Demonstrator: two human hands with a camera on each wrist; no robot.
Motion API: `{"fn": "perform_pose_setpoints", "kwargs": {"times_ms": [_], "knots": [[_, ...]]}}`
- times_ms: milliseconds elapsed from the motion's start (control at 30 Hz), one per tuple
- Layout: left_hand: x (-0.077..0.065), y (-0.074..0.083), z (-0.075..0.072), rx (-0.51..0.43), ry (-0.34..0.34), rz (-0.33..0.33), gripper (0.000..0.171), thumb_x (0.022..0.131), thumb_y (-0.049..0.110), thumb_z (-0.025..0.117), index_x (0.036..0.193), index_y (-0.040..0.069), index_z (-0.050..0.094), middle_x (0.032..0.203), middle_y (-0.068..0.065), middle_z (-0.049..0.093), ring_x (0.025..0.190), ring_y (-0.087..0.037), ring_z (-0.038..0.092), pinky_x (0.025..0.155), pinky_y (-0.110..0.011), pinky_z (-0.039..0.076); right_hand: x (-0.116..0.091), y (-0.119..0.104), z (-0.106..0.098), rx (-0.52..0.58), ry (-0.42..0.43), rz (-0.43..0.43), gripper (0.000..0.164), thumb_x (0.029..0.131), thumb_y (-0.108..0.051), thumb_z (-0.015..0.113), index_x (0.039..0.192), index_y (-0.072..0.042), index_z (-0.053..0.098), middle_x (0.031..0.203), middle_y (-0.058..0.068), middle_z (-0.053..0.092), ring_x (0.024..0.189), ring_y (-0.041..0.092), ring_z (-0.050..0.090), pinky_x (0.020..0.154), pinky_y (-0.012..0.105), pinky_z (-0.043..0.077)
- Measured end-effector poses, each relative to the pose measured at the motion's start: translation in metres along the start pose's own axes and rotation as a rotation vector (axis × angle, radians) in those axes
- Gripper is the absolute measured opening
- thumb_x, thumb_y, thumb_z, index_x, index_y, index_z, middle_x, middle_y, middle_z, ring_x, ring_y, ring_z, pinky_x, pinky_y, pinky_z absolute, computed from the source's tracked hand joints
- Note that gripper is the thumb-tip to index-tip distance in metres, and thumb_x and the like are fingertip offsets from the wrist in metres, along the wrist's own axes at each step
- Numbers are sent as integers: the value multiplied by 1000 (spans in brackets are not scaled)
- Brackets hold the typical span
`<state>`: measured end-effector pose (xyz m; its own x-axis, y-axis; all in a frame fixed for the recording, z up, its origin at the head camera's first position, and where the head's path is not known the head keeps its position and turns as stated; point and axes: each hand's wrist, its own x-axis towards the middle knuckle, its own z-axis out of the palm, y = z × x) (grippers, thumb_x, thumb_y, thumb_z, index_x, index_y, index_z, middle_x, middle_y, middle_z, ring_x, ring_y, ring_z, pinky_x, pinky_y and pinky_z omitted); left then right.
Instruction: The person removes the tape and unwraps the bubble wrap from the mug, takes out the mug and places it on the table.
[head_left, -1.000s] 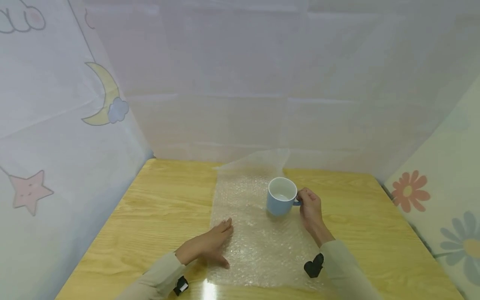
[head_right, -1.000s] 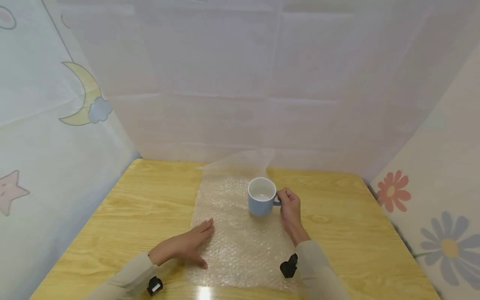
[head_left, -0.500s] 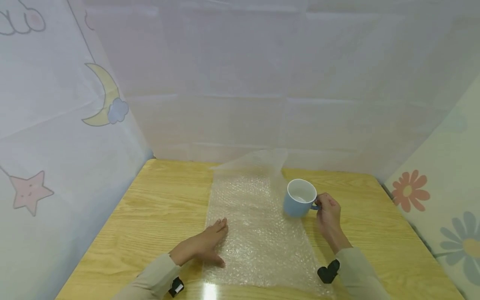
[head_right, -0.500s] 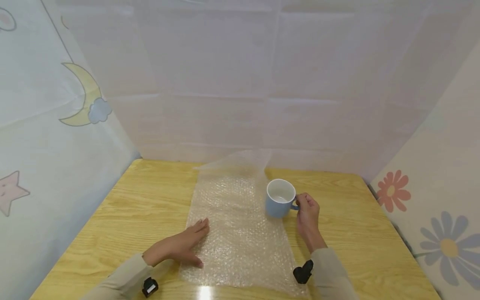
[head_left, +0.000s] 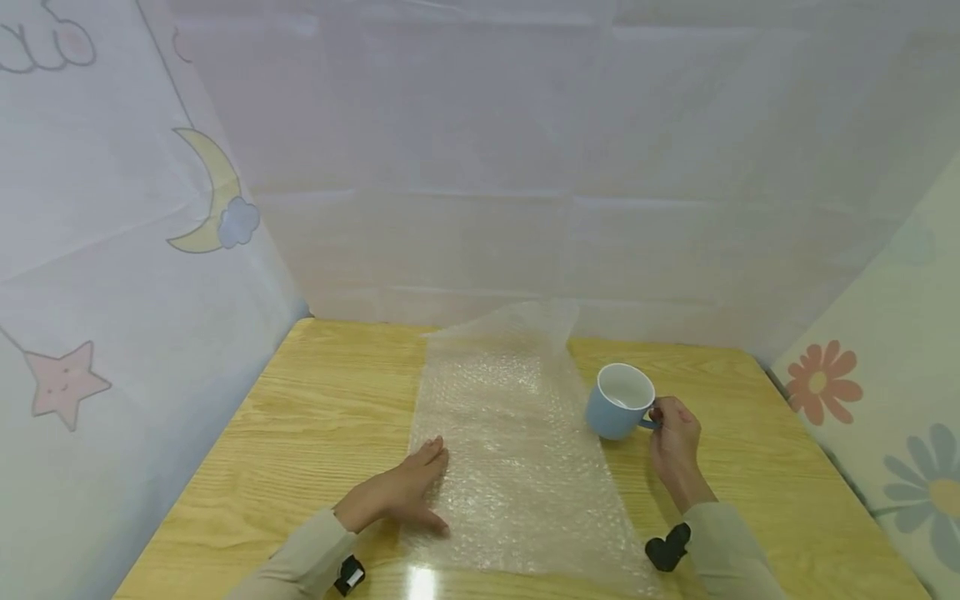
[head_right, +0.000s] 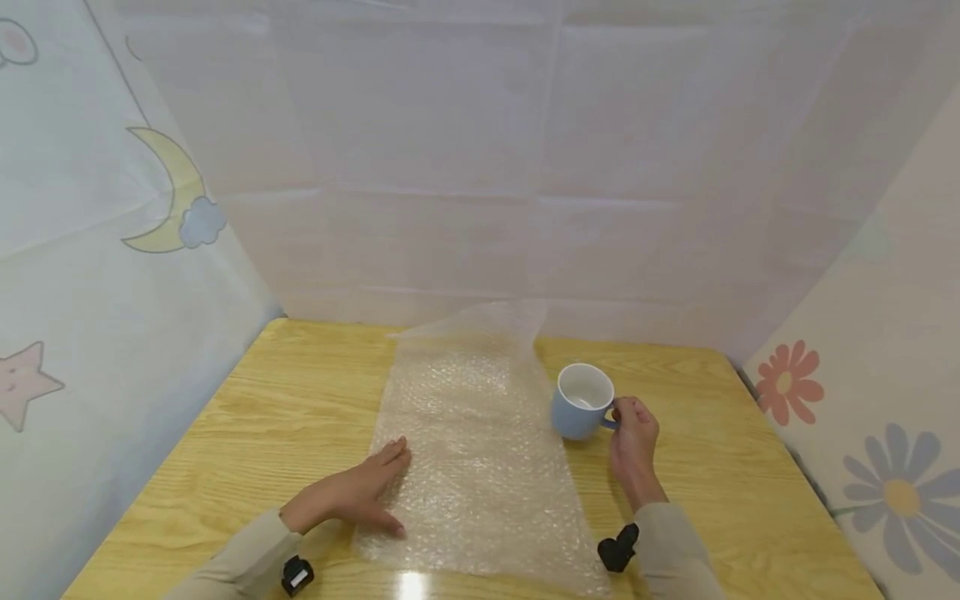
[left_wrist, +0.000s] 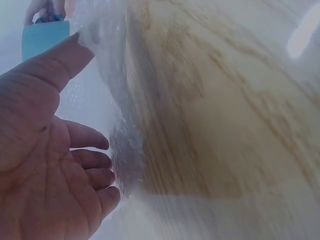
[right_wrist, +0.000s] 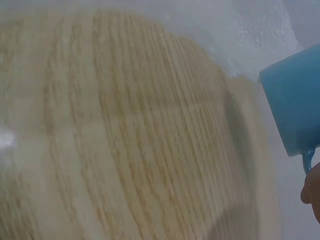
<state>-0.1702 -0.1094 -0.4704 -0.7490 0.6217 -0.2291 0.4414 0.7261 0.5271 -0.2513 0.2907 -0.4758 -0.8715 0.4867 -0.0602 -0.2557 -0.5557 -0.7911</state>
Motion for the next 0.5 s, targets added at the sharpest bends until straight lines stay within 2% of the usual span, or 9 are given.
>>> {"fn": "perform_pose_setpoints", "kwargs": {"times_ms": [300, 500], "knots": [[-1, 0, 0, -19, 11, 13, 115, 70, 44, 85, 146, -16, 22, 154, -34, 7, 142, -45, 8, 113, -54, 17, 8, 4, -9, 46, 42, -31, 44, 90, 18, 42, 49, 2, 42, 56, 4, 45, 65, 16, 41, 66, 21, 40], [0, 1, 0, -31, 12, 0, 115, 70, 41, 86, 146, -15, 21, 154, -33, 5, 142, -45, 6, 113, -53, 17, 14, 8, -14, 23, 53, -24, 43, 90, 17, 44, 49, 3, 41, 55, 5, 46, 65, 17, 41, 66, 21, 40]]}}
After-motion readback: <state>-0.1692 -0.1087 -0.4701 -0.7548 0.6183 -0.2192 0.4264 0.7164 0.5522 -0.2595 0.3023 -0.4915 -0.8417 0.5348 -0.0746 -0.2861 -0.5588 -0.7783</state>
